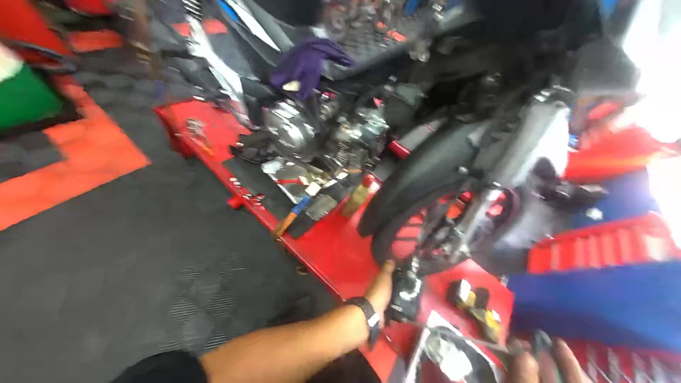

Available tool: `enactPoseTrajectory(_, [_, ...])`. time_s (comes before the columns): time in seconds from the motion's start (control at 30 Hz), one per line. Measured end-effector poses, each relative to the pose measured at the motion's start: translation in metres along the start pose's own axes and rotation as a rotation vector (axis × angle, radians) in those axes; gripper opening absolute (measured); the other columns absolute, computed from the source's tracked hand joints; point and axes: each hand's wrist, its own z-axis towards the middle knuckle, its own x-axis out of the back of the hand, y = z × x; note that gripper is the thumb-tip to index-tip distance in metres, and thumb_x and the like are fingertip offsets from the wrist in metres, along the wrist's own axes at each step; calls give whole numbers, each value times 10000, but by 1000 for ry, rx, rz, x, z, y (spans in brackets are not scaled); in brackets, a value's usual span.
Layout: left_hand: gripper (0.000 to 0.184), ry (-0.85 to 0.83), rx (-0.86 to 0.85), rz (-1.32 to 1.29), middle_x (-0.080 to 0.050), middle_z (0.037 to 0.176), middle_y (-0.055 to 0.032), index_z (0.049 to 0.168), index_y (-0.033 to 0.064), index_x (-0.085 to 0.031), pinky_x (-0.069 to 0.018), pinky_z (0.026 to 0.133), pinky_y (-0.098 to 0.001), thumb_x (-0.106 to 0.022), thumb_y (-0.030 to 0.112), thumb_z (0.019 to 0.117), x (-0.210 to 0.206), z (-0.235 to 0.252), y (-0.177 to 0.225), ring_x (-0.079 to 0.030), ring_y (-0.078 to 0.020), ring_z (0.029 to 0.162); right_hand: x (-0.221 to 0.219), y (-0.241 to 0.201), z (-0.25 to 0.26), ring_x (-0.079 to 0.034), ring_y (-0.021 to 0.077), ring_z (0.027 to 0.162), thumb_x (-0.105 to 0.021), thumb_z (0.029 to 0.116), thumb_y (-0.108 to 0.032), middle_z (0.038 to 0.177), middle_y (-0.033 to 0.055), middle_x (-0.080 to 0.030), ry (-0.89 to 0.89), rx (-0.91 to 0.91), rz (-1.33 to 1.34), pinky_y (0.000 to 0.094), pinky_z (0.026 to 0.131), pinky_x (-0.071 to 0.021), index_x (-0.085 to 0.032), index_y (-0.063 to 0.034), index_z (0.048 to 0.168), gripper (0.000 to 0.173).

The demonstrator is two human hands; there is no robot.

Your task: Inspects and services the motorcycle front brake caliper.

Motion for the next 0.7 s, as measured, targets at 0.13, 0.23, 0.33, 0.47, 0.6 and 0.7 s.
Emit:
enactPoseTrajectory(0.13, [761, 31, 87, 93, -674, 912, -163, 1158, 117, -659, -517, 562, -427, -323, 774, 973, -8, -1, -14, -637, -283, 717, -35, -21, -6, -722, 240, 1002, -673, 960, -394, 1059, 71, -751, 130, -363, 1170, 485, 968, -567, -723, -173, 1239, 359])
enactPoseTrajectory(0.23, [726, 1, 43, 132, -680, 923, -152, 1171, 129, -655, -528, 568, -442, -331, 751, 982, -8, 3, -14, -647, -280, 733, -31, -15, -2, -703, 262, 1019, -510, 1005, -524, 964, 37, -728, 78, -495, 1330, 597, 1059, -477, -741, -154, 1076, 442])
enactPoseTrajectory(0.33, [689, 29, 4, 171, -698, 990, -143, 1220, 158, -652, -542, 619, -473, -345, 731, 990, -3, 3, -9, -667, -291, 809, -17, -11, -2, -724, 298, 913, -481, 1037, -498, 796, 96, -698, -20, -639, 1163, 566, 1000, -532, -707, -111, 976, 453])
enactPoseTrajectory(0.47, [692, 40, -64, 200, -707, 975, -142, 1231, 165, -651, -550, 591, -458, -328, 729, 995, 6, 9, -5, -675, -286, 784, 16, -8, 12, -725, 323, 1046, -427, 920, -797, 1050, 173, -750, -307, -709, 704, 482, 960, -581, -653, -115, 1279, 803])
enactPoseTrajectory(0.6, [686, 89, -86, 235, -708, 972, -147, 1221, 155, -655, -551, 594, -457, -360, 729, 989, 10, 10, 0, -674, -286, 775, 49, -1, 26, -714, 212, 991, -653, 965, -420, 1155, 39, -729, -727, -465, 58, 388, 846, -622, -653, -178, 1279, 396])
enactPoseTrajectory(0.7, [713, 119, -81, 258, -711, 1003, -160, 1242, 160, -655, -549, 606, -465, -354, 750, 978, 13, 11, 4, -679, -303, 802, 52, 3, 23, -612, 124, 1164, -599, 975, -397, 1329, -77, -615, -655, 43, -491, 403, 917, -570, -727, -352, 1198, 261])
